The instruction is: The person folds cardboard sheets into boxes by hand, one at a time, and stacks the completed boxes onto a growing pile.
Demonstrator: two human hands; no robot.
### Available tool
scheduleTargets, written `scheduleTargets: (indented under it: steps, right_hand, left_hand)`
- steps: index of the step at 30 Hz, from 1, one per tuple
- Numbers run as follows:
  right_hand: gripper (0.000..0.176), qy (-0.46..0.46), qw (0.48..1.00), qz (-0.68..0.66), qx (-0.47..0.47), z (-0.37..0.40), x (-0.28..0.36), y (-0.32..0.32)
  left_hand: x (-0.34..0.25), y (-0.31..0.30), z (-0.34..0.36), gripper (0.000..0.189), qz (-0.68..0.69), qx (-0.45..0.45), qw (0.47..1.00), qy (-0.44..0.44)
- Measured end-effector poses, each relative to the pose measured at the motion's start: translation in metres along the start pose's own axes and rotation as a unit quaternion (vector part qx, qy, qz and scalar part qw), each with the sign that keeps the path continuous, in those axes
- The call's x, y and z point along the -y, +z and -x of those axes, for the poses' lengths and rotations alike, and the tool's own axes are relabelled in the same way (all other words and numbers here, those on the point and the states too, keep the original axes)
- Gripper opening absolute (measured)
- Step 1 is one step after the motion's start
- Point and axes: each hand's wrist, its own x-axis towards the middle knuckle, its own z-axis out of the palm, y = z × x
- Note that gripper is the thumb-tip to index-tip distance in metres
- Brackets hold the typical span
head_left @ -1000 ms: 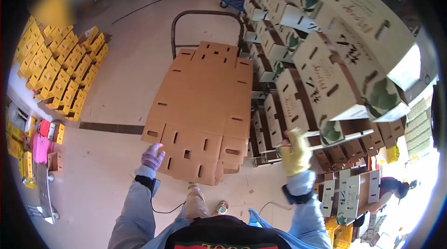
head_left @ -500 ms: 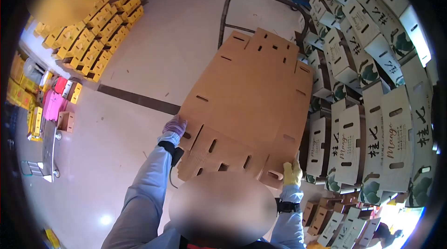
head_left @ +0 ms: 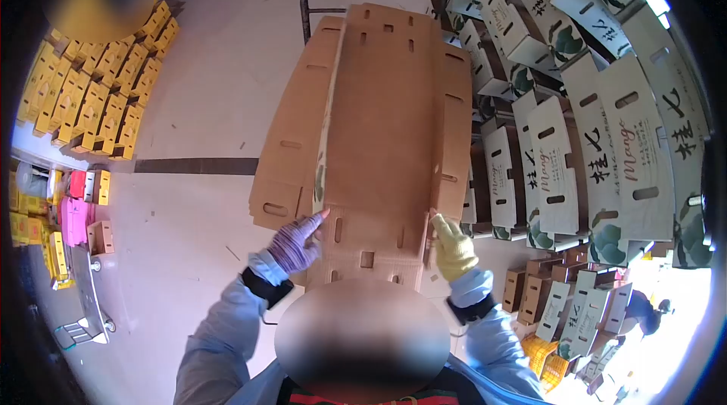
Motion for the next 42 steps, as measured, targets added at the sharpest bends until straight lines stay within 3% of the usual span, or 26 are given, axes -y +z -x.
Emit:
scheduleTargets:
  steps: [1, 2, 3, 5, 9, 10, 11, 13, 15, 17, 19, 21, 23, 25, 26, 27, 28, 29, 33, 34, 35, 36, 37, 38, 40, 42]
  right_hand:
    - [0.049, -0.134, 0.982, 0.129, 0.020, -0.002, -0.011, -0.007]
    - [0.041, -0.138, 0.944, 0.296, 0.055, -0.007, -0.002, -0.027]
    - [0.028, -0.171, 0.946, 0.276, -0.006, -0.015, -0.004, -0.044]
    - [0.022, -0.279, 0.926, 0.252, -0.017, -0.028, -0.022, -0.061]
    - [0.023, -0.358, 0.900, 0.236, 0.079, -0.043, -0.028, -0.067]
    - [0.026, -0.310, 0.918, 0.221, 0.106, -0.041, -0.021, -0.061]
    - [0.030, -0.262, 0.933, 0.207, 0.132, -0.040, -0.018, -0.059]
    - [0.033, -0.251, 0.926, 0.235, 0.156, -0.036, -0.013, -0.057]
    - [0.032, -0.190, 0.930, 0.281, 0.145, -0.025, -0.002, -0.032]
    - [0.019, -0.104, 0.918, 0.298, 0.240, -0.022, 0.004, -0.003]
    - [0.015, -0.113, 0.949, 0.244, 0.164, -0.016, 0.016, 0.002]
    - [0.022, -0.119, 0.956, 0.213, 0.160, -0.009, 0.020, -0.013]
    - [0.041, -0.111, 0.984, 0.137, -0.028, 0.012, 0.029, -0.027]
    - [0.064, 0.038, 0.985, 0.126, -0.107, 0.076, -0.001, -0.008]
    - [0.076, 0.193, 0.968, 0.144, -0.068, 0.125, -0.018, 0.029]
    - [0.085, 0.300, 0.950, 0.042, 0.074, 0.171, -0.030, 0.055]
    - [0.089, 0.408, 0.862, -0.158, 0.256, 0.177, -0.016, 0.027]
    - [0.091, 0.430, 0.809, -0.318, 0.245, 0.168, 0.004, -0.007]
    - [0.095, 0.197, 0.743, -0.634, 0.085, 0.131, 0.002, -0.090]
    - [0.082, 0.206, 0.804, -0.553, 0.069, 0.112, 0.012, -0.106]
    - [0.082, 0.207, 0.806, -0.551, 0.064, 0.095, 0.008, -0.103]
    - [0.074, 0.075, 0.949, -0.302, 0.048, 0.077, -0.001, -0.097]
    - [0.066, -0.065, 0.997, -0.022, 0.029, 0.062, -0.011, -0.088]
    - [0.066, -0.067, 0.997, -0.018, 0.027, 0.049, -0.021, -0.074]
    - [0.047, -0.240, 0.945, 0.219, -0.036, 0.032, -0.043, -0.032]
    - [0.034, -0.191, 0.976, 0.098, -0.030, 0.018, -0.047, -0.023]
  left_hand:
    - [0.014, -0.005, 0.000, 0.067, -0.067, 0.027, 0.994, 0.086]
    - [0.017, -0.015, -0.004, 0.055, -0.272, 0.059, 0.957, 0.081]
    - [0.020, -0.027, -0.009, 0.055, -0.271, 0.061, 0.957, 0.083]
    - [0.028, -0.047, -0.022, 0.040, -0.499, -0.194, 0.814, 0.224]
    - [0.037, -0.042, -0.034, 0.034, -0.565, -0.100, 0.744, 0.343]
    - [0.004, -0.035, -0.038, 0.037, -0.539, 0.110, 0.791, 0.266]
    - [-0.028, -0.027, -0.043, 0.041, -0.486, 0.314, 0.796, 0.176]
    - [-0.069, -0.010, -0.050, 0.047, -0.416, 0.266, 0.857, 0.150]
    - [-0.061, 0.038, -0.051, 0.048, -0.376, 0.219, 0.886, 0.160]
    - [-0.068, 0.070, -0.047, 0.049, -0.333, 0.170, 0.912, 0.170]
    - [-0.087, 0.090, -0.046, 0.051, -0.255, 0.020, 0.953, 0.160]
    - [-0.100, 0.096, -0.053, 0.047, -0.277, 0.056, 0.945, 0.164]
    - [-0.104, 0.096, -0.060, 0.037, -0.288, 0.155, 0.929, 0.170]
    - [-0.094, 0.101, -0.063, 0.029, -0.265, 0.105, 0.939, 0.195]
    - [-0.099, 0.100, -0.064, 0.029, -0.249, 0.107, 0.947, 0.175]
    - [-0.101, 0.100, -0.063, 0.028, -0.233, 0.113, 0.953, 0.155]
    - [-0.095, 0.103, -0.063, 0.029, -0.233, 0.109, 0.954, 0.153]
    - [-0.098, 0.100, -0.066, 0.029, -0.234, 0.110, 0.953, 0.157]
    - [-0.104, 0.092, -0.075, 0.034, -0.196, 0.182, 0.955, 0.127]
    - [-0.107, 0.088, -0.079, 0.036, -0.189, 0.192, 0.955, 0.124]
    - [-0.109, 0.086, -0.084, 0.037, -0.181, 0.202, 0.955, 0.121]
    - [-0.094, 0.094, -0.092, 0.037, -0.197, 0.227, 0.940, 0.162]
    - [-0.092, 0.093, -0.094, 0.037, -0.197, 0.224, 0.940, 0.168]
    - [-0.091, 0.090, -0.094, 0.038, -0.145, 0.223, 0.946, 0.187]
    - [-0.085, 0.082, -0.096, 0.043, -0.075, 0.253, 0.947, 0.184]
    - [-0.080, 0.057, -0.094, 0.044, -0.012, 0.212, 0.963, 0.165]
